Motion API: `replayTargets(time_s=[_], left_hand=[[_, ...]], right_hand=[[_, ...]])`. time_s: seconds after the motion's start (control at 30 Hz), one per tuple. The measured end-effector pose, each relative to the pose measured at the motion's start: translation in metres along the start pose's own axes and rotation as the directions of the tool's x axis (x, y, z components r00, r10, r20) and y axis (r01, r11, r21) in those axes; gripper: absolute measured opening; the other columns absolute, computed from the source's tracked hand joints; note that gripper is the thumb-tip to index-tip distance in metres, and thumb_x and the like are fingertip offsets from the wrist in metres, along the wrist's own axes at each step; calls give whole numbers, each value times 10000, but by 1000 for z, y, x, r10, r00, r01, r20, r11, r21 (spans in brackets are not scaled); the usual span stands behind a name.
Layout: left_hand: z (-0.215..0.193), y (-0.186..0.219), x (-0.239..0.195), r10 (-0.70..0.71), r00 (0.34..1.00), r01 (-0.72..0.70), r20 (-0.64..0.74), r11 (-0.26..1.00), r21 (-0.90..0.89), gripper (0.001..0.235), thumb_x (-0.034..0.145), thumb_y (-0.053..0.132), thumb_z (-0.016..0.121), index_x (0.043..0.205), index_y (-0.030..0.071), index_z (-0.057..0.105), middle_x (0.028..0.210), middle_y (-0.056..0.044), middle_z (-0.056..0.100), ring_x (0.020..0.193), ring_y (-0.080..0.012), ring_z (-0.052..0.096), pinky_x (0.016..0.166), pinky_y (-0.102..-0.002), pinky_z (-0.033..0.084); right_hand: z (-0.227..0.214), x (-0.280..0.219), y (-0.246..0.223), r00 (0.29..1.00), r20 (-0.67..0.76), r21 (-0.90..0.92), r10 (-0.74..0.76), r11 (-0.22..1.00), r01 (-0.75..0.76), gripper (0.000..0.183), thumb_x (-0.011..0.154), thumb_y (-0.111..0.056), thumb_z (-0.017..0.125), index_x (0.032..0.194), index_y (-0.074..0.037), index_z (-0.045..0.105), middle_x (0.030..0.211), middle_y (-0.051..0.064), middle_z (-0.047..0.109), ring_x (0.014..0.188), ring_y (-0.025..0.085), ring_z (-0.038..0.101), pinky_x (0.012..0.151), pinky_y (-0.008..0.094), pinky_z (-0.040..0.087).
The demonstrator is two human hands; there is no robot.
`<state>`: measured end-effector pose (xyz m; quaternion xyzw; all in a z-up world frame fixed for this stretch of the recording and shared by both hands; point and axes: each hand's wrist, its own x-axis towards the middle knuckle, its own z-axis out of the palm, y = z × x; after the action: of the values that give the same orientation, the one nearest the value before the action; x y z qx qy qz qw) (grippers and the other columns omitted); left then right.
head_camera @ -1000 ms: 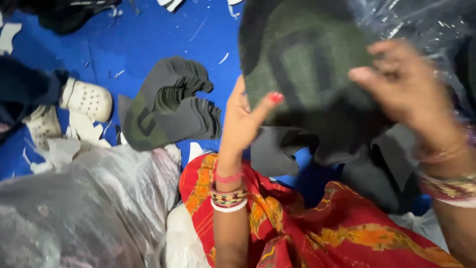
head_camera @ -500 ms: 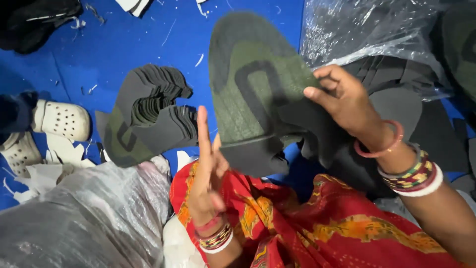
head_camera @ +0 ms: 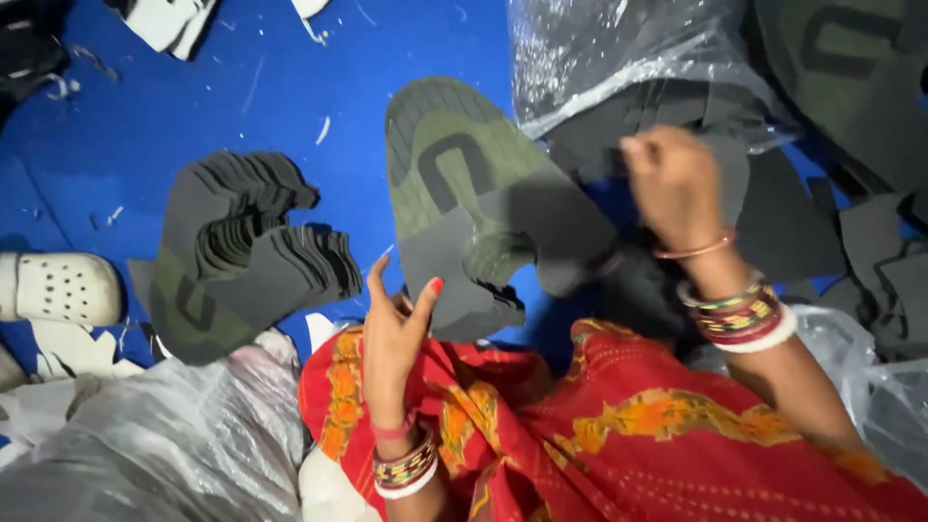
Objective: The person sorts and stacks cut foam and fabric components for shoe manufacturing.
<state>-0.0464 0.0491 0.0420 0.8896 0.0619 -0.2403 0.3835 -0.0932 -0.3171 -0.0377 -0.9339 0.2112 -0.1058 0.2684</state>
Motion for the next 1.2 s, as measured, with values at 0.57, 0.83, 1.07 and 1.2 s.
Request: replayTargets(time_s=[0.57,0.83,1.07,1.2], left_hand=[[29,134,-74,719,694,-703,-45,663,-258,778,824,220,776,1458,-36,403,1414,-241,573,1332,-337,566,1113,-380,449],[21,93,-5,663,724,-599,-193,463,-653,569,1047,-19,601,1576,-44,392,1471,-272,512,1410,-236,482,1263,-361,366],[23,46,39,449,823,-557,-349,758,-339,373,1017,-3,582,1389,20,602,1373,-155,680,1291,-209,623,1113,-327,456],[14,44,67,403,887,-461,-225,810,-362,474,883,137,787,1319,-10,672,1227,-133,724,1135,-199,678,1021,-316,506]], right_hand=[[-144,-19,-113,945,326,265,-43,963,-47,492,998,-273,644,1377,14,521,1064,214,699,868,328,742,733,408,573],[-89,43,-156,720,-56,73,-691,717,693,685,889,-284,724,1380,131,489,1199,282,614,1088,347,617,952,384,506],[-4,60,-124,782,571,714,-252,622,-321,585,911,-57,710,1451,-69,488,1038,36,676,919,83,650,772,237,545],[21,77,-117,785,521,697,-334,698,-166,519,948,-46,703,1448,-115,584,1089,52,695,962,74,630,800,247,545]])
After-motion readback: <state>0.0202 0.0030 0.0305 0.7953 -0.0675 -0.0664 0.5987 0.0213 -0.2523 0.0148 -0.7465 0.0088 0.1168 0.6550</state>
